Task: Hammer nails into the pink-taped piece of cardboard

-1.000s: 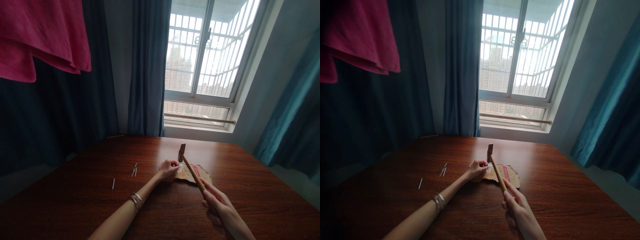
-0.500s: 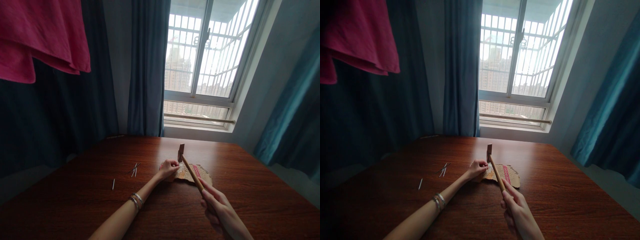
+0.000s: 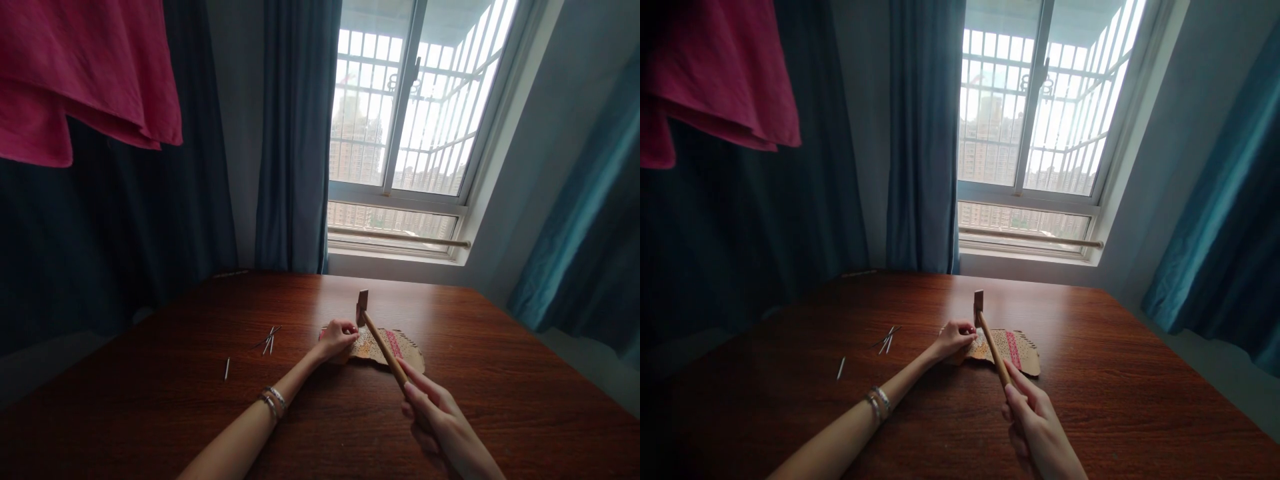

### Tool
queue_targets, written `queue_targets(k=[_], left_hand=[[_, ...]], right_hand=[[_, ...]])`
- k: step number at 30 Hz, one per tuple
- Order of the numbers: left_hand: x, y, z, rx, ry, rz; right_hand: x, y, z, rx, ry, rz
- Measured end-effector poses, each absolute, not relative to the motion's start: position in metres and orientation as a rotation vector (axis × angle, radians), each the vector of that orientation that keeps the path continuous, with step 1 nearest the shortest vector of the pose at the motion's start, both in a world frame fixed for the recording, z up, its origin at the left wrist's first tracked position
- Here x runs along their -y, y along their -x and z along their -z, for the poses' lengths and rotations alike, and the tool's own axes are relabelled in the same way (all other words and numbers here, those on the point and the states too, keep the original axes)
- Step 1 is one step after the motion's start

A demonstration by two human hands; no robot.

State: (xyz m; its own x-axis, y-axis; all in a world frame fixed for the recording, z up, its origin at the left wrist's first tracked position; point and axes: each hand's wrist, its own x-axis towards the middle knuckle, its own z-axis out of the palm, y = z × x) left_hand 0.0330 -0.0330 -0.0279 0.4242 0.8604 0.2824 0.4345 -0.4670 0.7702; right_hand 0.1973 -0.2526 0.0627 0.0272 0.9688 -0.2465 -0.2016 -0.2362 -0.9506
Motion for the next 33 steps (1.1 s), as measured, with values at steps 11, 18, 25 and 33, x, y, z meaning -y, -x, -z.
queue_targets(k=[11, 18, 25, 33], left_hand=[[0.033, -0.032, 0.029, -1.067, -2.077, -0.926], [0.035, -0.033, 0.028, -1.096, -2.071, -0.925], [0.034, -0.033, 0.030, -1.098, -2.072, -0.907], [0.034, -0.033, 0.028, -1.107, -2.087, -0.912]], right_hand=[[0.252, -0.195, -0.065, 0.893, 1.235, -1.432], [0.253, -0.194, -0.062, 0.878, 1.256, -1.432], [0.255, -0.191, -0.071, 0.866, 1.260, -1.437], [0.255, -0.190, -0.067, 0.872, 1.234, -1.437]])
